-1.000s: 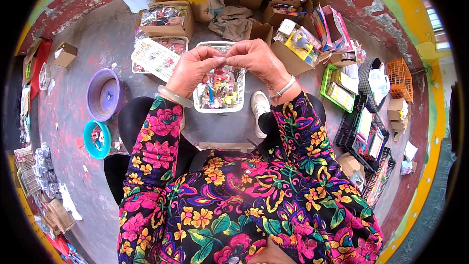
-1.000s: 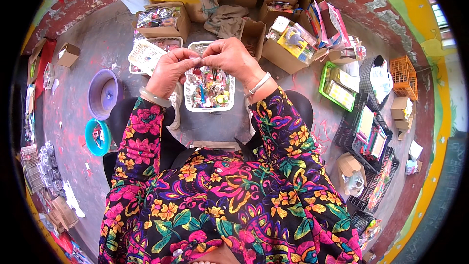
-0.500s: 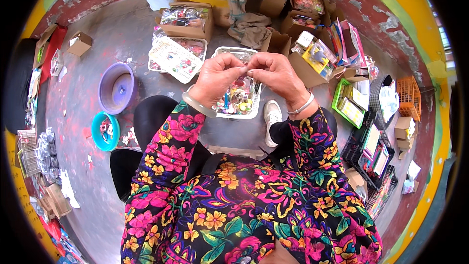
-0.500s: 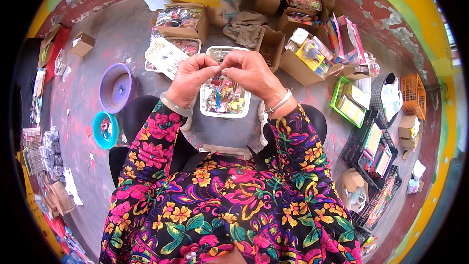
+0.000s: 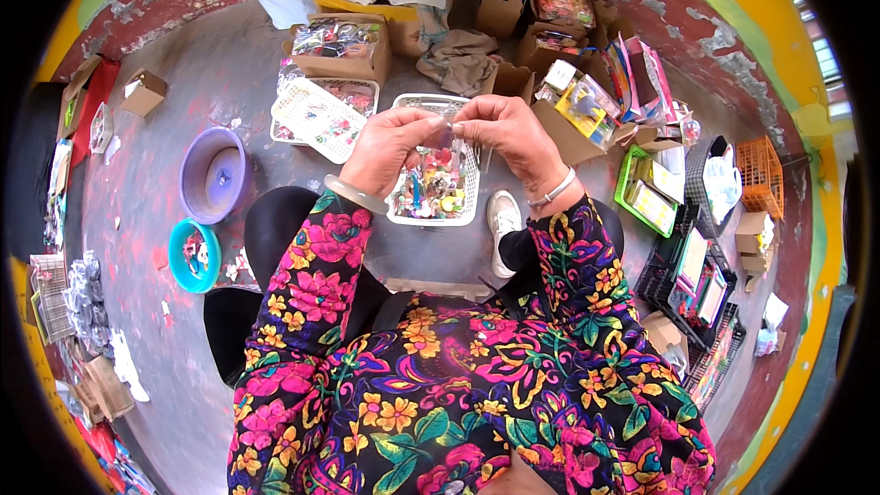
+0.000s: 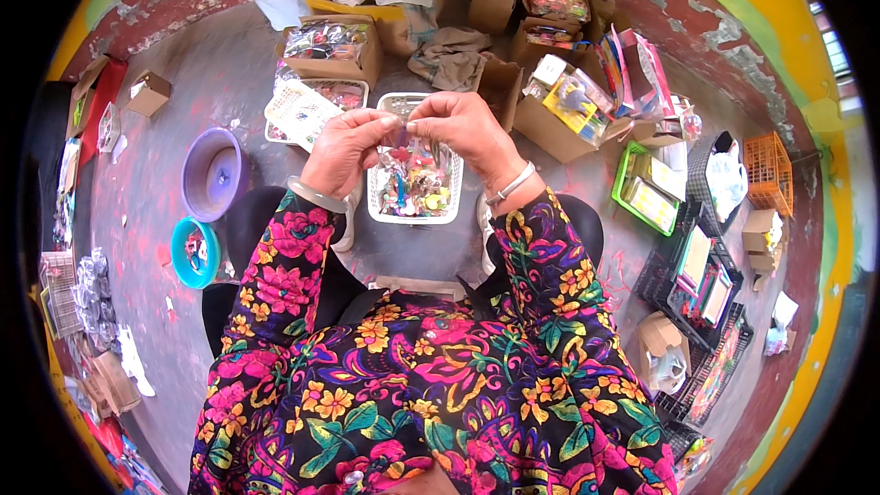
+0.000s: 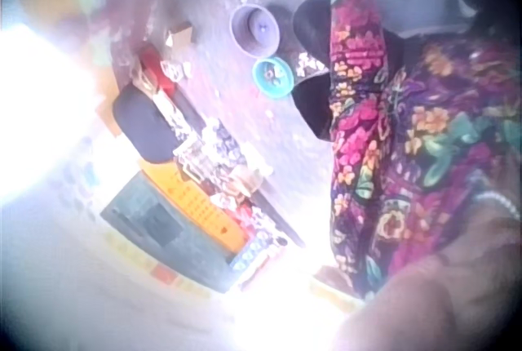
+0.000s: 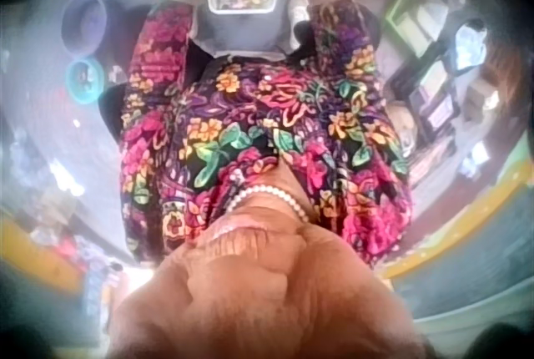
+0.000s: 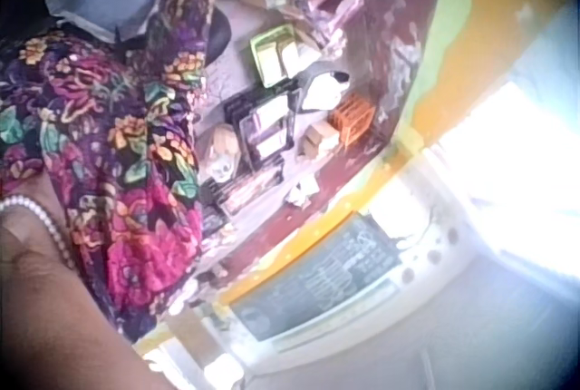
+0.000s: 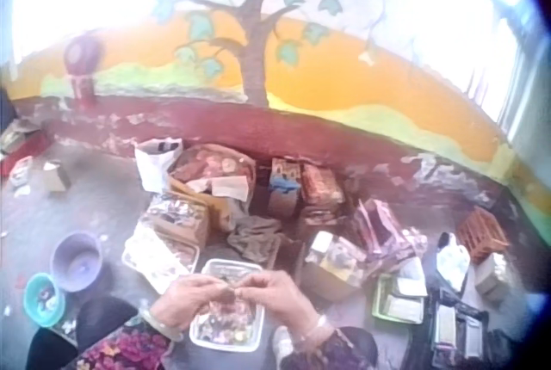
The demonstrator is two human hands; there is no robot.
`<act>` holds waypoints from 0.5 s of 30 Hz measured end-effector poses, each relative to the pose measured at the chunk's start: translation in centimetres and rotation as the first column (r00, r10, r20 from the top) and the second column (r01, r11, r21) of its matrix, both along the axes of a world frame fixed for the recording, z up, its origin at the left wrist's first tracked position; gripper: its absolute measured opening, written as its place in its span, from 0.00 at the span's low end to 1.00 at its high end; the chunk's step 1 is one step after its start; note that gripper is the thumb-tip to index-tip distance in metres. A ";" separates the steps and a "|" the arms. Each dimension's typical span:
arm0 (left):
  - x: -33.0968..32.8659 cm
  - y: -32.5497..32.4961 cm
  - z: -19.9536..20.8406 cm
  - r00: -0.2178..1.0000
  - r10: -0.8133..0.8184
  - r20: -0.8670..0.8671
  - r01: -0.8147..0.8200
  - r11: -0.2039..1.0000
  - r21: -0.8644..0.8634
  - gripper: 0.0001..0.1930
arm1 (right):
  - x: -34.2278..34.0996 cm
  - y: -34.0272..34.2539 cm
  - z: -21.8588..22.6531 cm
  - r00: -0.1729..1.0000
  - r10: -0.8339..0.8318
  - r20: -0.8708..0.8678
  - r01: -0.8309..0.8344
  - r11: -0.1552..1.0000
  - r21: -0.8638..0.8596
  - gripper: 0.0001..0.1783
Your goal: The person sits on the floor and repeatedly picks small colorful items from a white basket, places them into small clear plastic bags, and seals the bags. The person then places the sealed bags into a cardboard box.
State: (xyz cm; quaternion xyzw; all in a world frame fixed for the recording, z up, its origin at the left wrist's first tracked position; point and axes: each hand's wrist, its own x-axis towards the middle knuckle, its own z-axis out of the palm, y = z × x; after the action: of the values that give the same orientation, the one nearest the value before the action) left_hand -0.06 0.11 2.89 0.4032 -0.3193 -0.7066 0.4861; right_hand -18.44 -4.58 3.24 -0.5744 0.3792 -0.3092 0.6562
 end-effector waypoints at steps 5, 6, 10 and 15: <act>0.1 -0.1 0.0 1.000 -0.016 -0.014 0.016 1.000 -0.003 0.07 | 0.0 0.3 0.0 0.994 -0.066 0.089 0.060 0.996 0.067 0.08; 0.1 -0.2 -0.3 1.000 -0.016 0.013 0.016 1.000 -0.024 0.07 | -0.1 0.2 0.2 0.996 -0.060 0.068 0.057 0.997 0.046 0.08; -0.1 -0.1 -0.3 0.993 0.005 0.119 0.001 0.999 -0.051 0.05 | 0.2 0.5 0.4 1.000 -0.023 0.014 0.023 1.000 -0.015 0.08; -0.3 0.1 -0.9 0.980 0.030 0.195 0.001 0.988 -0.158 0.01 | 0.2 0.6 0.0 0.999 0.018 -0.039 -0.019 0.999 -0.037 0.09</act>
State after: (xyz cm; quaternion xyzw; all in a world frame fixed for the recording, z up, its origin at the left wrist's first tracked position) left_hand -0.40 0.20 1.97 0.4338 -0.4175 -0.6324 0.4874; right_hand -18.22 -3.99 3.20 -0.5958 0.3806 -0.2990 0.6409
